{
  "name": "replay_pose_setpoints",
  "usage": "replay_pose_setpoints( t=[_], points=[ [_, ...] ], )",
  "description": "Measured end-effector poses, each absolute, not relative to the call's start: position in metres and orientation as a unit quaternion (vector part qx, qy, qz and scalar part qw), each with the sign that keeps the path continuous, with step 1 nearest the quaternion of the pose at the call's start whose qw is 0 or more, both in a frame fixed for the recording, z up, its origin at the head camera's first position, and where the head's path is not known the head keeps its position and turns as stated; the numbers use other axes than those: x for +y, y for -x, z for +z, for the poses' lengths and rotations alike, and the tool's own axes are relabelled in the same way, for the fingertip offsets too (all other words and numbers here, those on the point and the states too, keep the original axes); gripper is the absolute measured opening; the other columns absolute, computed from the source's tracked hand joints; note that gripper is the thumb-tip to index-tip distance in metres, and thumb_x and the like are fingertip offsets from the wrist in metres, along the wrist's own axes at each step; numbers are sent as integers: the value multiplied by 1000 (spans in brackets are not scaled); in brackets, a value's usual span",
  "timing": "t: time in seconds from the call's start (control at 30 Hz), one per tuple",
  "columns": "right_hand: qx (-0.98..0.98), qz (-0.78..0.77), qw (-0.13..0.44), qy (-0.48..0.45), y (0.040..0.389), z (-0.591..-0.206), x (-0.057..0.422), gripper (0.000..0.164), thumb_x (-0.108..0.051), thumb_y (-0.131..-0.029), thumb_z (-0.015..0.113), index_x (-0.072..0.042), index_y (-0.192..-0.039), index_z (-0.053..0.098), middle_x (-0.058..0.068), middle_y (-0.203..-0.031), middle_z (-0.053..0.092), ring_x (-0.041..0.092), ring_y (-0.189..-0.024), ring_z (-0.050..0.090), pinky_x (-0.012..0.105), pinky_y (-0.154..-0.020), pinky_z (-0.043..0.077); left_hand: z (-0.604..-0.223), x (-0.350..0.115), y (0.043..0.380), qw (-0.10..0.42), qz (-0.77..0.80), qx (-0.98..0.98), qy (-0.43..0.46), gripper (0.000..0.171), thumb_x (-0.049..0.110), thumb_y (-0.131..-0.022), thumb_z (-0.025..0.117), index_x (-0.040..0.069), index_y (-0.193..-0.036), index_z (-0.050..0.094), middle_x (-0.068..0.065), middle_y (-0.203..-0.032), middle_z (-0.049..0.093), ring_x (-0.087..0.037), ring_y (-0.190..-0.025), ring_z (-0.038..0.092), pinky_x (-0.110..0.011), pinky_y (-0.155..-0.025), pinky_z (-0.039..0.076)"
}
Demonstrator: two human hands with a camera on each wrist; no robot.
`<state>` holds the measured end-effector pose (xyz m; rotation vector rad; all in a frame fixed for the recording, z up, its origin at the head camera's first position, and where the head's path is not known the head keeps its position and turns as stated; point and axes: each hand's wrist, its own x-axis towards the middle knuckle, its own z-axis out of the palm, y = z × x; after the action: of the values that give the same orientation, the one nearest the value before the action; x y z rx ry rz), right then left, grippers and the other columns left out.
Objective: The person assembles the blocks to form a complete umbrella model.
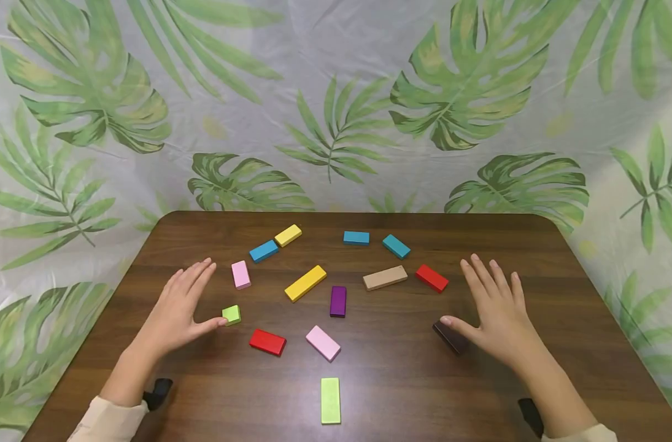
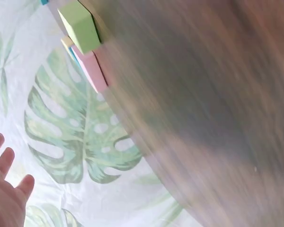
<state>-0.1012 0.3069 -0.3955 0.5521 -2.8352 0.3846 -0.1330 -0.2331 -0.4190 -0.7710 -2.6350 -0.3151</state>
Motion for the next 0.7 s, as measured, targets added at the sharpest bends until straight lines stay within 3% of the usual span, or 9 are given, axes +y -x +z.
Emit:
replay_pose_setpoints(
  t=[0.3,0.47,0.7],
  points=[
    [-940,190,144,-246,87,-401,287,98,-38,-69,75,-7,-143,18,15,-145,21,31,-133,9,49,-104,1,-420,-214,119,202,-169,-922,284,92,64,-75,54,7,-141,25,-12,-139,32,-30,-124,31,-52,-97,24],
    [-928,220,140,-266,78,-410,272,96,-32,-70,76,-6,-143,18,15,-144,24,31,-132,16,41,-106,5,-424,-200,108,185,-206,-921,275,94,56,-73,63,5,-141,23,-13,-139,32,-30,-125,30,-52,-97,24],
    [-912,241,151,-296,66,-420,253,89,-37,-76,70,0,-141,21,16,-142,27,23,-131,21,28,-106,8,-428,-179,94,178,-264,-907,275,95,53,-72,67,2,-140,24,-12,-139,32,-29,-126,28,-50,-98,24]
  ],
)
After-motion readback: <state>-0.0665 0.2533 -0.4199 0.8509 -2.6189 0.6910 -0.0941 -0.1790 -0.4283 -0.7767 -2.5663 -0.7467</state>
